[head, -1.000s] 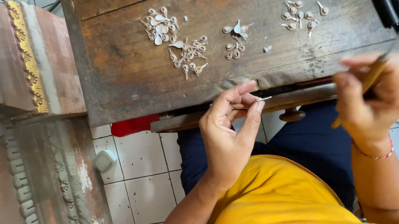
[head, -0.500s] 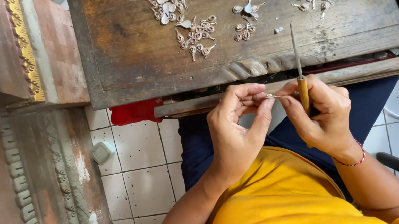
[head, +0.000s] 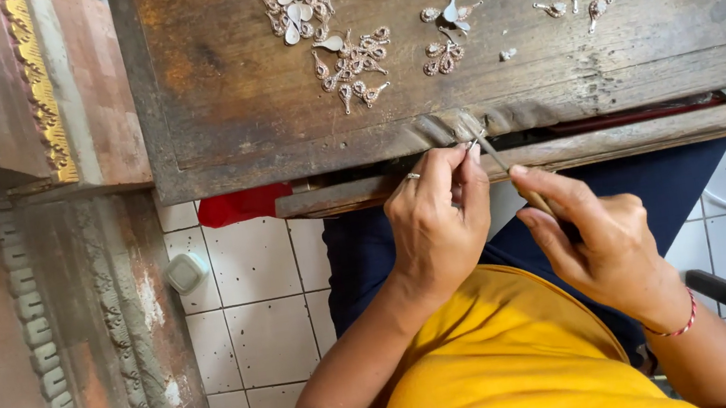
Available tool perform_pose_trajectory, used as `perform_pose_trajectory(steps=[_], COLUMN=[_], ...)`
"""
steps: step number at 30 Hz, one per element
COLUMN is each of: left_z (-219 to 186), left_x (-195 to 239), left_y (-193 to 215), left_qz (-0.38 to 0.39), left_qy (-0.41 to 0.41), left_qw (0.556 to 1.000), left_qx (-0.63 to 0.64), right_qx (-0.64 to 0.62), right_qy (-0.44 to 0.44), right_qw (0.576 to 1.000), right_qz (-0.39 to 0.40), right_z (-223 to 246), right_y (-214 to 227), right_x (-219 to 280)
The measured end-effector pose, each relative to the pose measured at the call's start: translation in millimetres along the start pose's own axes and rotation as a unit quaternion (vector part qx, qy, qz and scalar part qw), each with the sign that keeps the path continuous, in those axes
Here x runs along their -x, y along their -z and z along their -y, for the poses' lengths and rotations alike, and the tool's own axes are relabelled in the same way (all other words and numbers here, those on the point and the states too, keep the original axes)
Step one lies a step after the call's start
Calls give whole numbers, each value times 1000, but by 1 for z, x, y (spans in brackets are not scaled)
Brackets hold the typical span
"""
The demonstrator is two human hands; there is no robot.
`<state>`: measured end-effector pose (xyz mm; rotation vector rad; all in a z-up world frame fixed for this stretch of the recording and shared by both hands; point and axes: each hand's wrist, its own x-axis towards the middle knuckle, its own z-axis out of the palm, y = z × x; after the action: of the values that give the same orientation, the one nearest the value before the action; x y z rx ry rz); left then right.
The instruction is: Refining and cleaning small silver jewelry components using a hand tool on a wooden workbench.
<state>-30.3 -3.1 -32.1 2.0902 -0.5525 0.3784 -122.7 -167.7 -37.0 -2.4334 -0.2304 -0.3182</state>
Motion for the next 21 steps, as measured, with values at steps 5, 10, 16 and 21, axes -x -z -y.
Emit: perform_pose_trajectory(steps=[5,10,16,21], left_z=[2,0,-1,-2], left_x=[2,-2,-3,-5], left_y=[-4,-1,1,2], left_qz=[3,14,29,25], left_qy=[-15,-25,-47,-48], left_qw=[1000,999,997,997], left_qx=[-22,-27,-50,-54], right_qx=[1,20,31,-31], right_qy=[1,-1,30,-28], right_qw=[999,999,999,997], right_qz=[34,40,18,61], right_z=[0,-3,-7,0], right_y=[0,-4,-12,4], right_x=[14,16,-6,7])
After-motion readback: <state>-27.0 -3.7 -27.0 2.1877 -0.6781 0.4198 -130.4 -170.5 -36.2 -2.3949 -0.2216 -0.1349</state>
